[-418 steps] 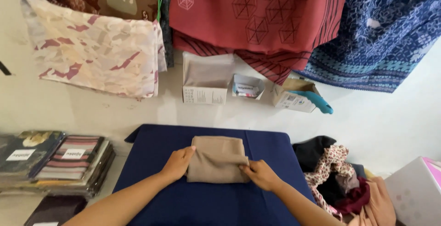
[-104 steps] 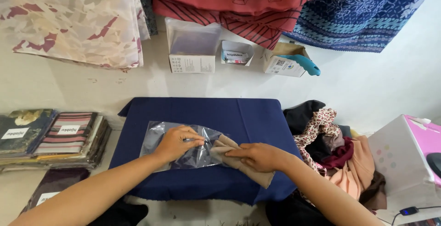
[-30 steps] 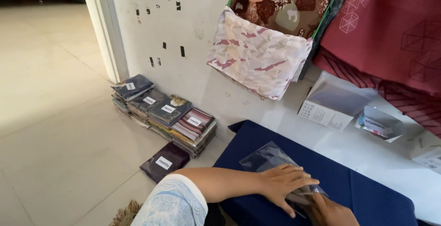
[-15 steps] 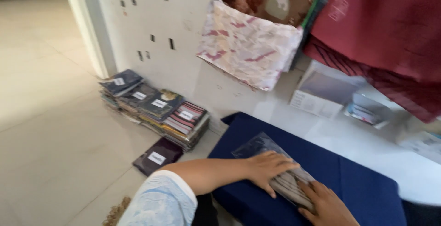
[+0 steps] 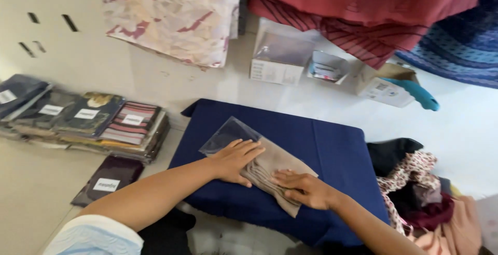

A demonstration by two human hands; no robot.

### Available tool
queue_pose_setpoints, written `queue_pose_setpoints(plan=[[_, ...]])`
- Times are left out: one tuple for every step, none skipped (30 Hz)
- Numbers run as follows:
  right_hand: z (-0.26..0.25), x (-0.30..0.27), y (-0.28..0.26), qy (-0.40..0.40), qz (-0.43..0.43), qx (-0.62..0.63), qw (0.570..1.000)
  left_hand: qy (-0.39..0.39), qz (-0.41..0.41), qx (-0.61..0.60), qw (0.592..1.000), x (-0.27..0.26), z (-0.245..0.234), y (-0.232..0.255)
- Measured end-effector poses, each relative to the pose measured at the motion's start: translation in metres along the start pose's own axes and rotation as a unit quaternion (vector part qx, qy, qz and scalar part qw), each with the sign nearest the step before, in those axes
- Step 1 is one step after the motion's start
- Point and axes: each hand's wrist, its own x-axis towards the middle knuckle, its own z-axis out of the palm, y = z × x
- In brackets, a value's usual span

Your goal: The person cleans a hijab with a lint roller, folds it, places it inside a clear plastic bag, and seals the bag with a label.

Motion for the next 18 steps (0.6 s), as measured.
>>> queue_pose_setpoints(plan=[[0.001,0.000,0.004,0.009,0.025,-0.029,0.999,-0.005,-0.008,-0.005,1.000,0.000,-0.001,0.001],[0.002,0.000,0.008,0.018,0.049,-0.058,0.997,-0.011,-0.016,-0.010,1.000,-0.001,-0.002,0.002],[0.004,0.001,0.011,0.021,0.052,-0.060,0.997,-0.010,-0.011,-0.009,1.000,0.001,-0.003,0.004],[0.005,0.002,0.015,0.021,0.019,-0.109,0.994,-0.012,-0.015,-0.012,1.000,0.002,-0.003,0.004],[0.008,0.003,0.018,0.020,-0.015,-0.157,0.987,-0.016,-0.020,-0.016,1.000,0.001,-0.004,0.005],[0.008,0.007,0.020,0.023,-0.012,-0.157,0.987,-0.016,-0.016,-0.015,1.000,0.003,-0.004,0.006],[0.008,0.011,0.022,0.000,-0.020,-0.189,0.982,-0.014,-0.010,-0.013,1.000,0.004,-0.004,0.005],[0.008,0.015,0.023,-0.024,-0.027,-0.220,0.975,-0.011,-0.004,-0.011,1.000,0.004,-0.004,0.005],[0.010,0.019,0.027,-0.023,-0.027,-0.220,0.975,-0.011,-0.003,-0.011,1.000,0.005,-0.004,0.006],[0.011,0.023,0.031,-0.029,-0.004,-0.241,0.970,-0.010,-0.006,-0.024,1.000,0.006,-0.005,0.006],[0.013,0.027,0.034,-0.036,0.018,-0.261,0.964,-0.009,-0.010,-0.036,0.999,0.005,-0.006,0.006],[0.012,0.030,0.033,-0.036,0.018,-0.261,0.965,-0.010,-0.010,-0.037,0.999,0.005,-0.006,0.008],[0.011,0.035,0.031,-0.027,0.004,-0.255,0.967,-0.026,-0.031,-0.046,0.998,0.005,-0.006,0.008],[0.010,0.039,0.029,-0.019,-0.010,-0.249,0.968,-0.043,-0.052,-0.056,0.996,0.004,-0.007,0.009],[0.012,0.043,0.030,-0.018,-0.011,-0.248,0.969,-0.044,-0.052,-0.055,0.996,0.004,-0.009,0.010],[0.014,0.047,0.031,-0.022,0.015,-0.242,0.970,-0.051,-0.056,-0.063,0.995,0.004,-0.012,0.012],[0.015,0.051,0.031,-0.027,0.041,-0.235,0.971,-0.058,-0.061,-0.071,0.994,0.003,-0.015,0.013],[0.017,0.054,0.030,-0.026,0.040,-0.235,0.971,-0.059,-0.061,-0.071,0.994,0.003,-0.009,0.009]])
